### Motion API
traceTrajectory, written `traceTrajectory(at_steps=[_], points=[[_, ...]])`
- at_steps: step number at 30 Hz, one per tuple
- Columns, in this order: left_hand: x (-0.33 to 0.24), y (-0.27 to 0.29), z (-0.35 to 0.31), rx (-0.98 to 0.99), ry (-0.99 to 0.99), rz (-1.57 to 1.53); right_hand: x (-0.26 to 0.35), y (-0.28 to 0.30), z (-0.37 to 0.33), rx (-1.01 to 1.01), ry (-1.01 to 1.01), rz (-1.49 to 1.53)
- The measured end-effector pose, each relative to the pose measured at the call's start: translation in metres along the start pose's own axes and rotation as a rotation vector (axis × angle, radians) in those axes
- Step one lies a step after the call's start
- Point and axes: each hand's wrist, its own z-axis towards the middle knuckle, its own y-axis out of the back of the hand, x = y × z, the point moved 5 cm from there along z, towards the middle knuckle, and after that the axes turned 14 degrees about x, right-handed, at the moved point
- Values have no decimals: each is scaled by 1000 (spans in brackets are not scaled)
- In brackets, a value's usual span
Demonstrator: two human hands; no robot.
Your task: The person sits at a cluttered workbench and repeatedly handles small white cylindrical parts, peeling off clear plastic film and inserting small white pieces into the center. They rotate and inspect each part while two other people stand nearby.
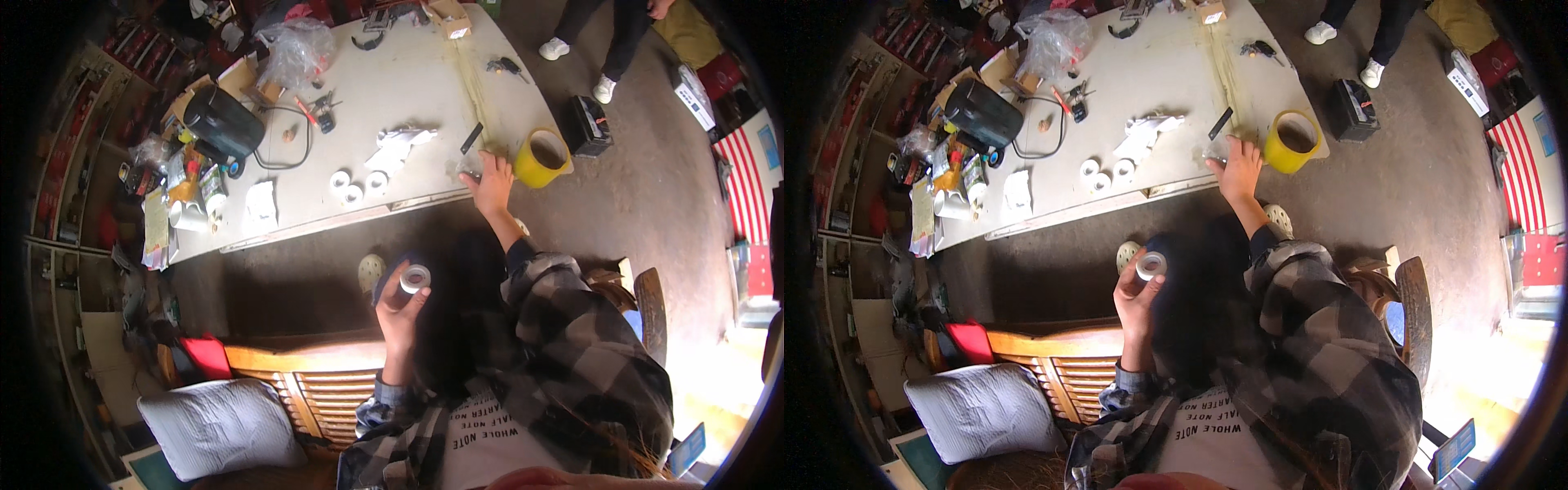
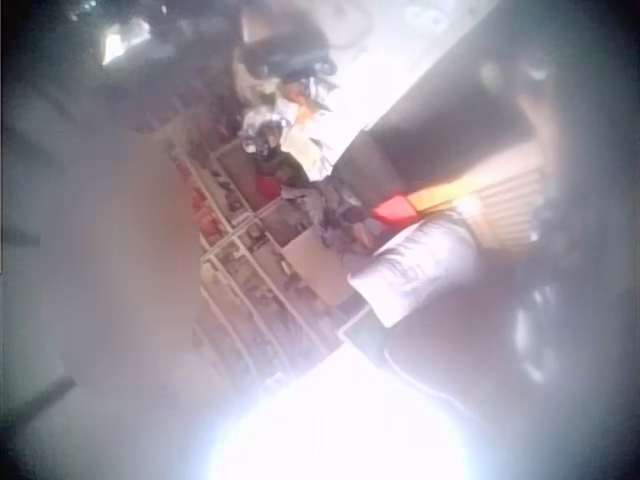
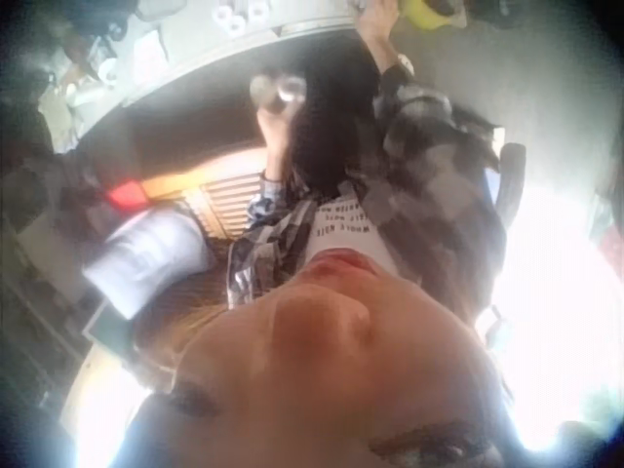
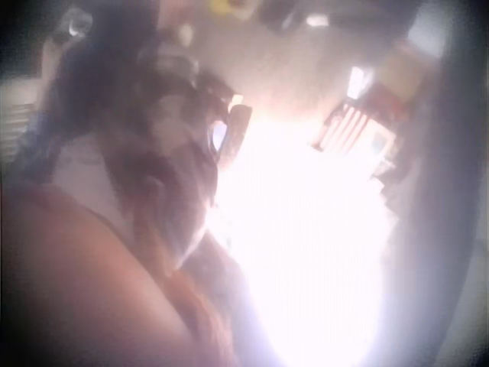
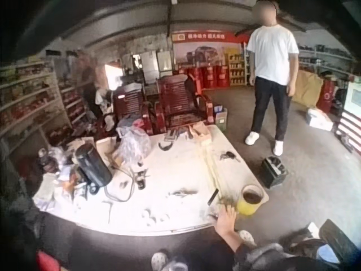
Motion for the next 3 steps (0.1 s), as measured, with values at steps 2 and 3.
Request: traceTrajectory(at_steps=[2,3], points=[[-1,0,1,11,3,26,-3,-3,5,102,-31,2],[-4,-1,5,22,-7,30,-2,-5,5,102,-11,-13]])
